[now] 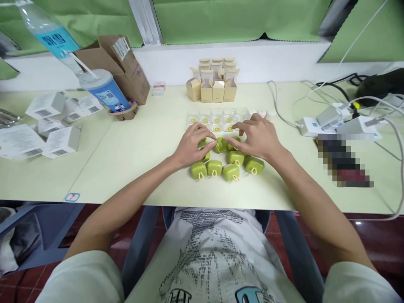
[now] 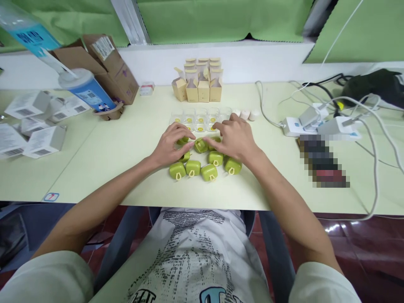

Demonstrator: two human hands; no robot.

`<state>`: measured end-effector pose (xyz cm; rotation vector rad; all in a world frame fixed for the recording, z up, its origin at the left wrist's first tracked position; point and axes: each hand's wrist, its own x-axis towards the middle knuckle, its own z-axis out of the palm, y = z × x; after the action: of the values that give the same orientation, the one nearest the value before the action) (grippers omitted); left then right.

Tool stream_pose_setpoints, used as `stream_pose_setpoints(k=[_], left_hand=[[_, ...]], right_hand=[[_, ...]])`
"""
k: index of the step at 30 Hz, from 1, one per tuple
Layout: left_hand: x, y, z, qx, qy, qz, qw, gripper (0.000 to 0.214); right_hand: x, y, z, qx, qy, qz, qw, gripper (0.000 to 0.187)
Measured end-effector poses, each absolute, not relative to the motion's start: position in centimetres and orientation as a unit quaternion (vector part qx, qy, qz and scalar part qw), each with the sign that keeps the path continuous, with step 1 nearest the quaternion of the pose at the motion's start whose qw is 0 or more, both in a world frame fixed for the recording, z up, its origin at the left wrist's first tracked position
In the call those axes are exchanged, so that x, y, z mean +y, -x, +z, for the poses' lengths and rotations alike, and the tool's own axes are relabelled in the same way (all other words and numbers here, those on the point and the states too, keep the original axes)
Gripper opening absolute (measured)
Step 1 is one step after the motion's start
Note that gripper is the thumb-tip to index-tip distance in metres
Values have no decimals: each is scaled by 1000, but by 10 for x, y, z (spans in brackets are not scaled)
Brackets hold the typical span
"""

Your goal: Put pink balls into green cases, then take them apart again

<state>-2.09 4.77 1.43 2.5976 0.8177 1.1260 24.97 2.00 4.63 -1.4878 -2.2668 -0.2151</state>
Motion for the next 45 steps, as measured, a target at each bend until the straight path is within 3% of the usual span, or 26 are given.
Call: stream_pose_setpoints(k=[4, 6, 9, 12, 14, 16, 19, 23, 33, 41, 45], left_hand=[[47, 19, 17, 270, -870, 405, 82, 29], [46, 19, 18, 277, -863, 416, 71, 30], [44, 20, 21, 275, -850, 444, 70, 29], [41, 19, 23, 232, -842, 475, 105, 33], [39, 17, 24, 191, -842, 490, 123, 45], [37, 16, 23, 173, -838, 505, 112, 48], [36, 15, 22, 193, -822, 529, 81, 44], [33, 14, 23, 194, -819, 539, 38, 41], [21, 6, 26, 182, -832, 523, 22, 24], [19, -4, 29, 185, -834, 518, -40, 20], [17, -6, 30, 203, -828, 523, -15, 17]], right_hand=[[19, -247, 44, -824, 547, -58, 135, 49], [20, -250, 46, -819, 554, -43, 144, 41], [18, -255, 54, -804, 537, 34, 253, 39], [13, -255, 61, -779, 436, 242, 381, 43], [8, -249, 61, -749, 352, 359, 432, 44], [3, -238, 59, -727, 308, 400, 466, 40], [-5, -221, 52, -708, 328, 385, 493, 35], [-12, -204, 44, -708, 369, 352, 489, 42], [-17, -197, 34, -779, 414, 61, 466, 35], [-24, -195, 46, -735, 458, 151, 477, 29], [-24, -194, 48, -697, 464, 233, 495, 29]])
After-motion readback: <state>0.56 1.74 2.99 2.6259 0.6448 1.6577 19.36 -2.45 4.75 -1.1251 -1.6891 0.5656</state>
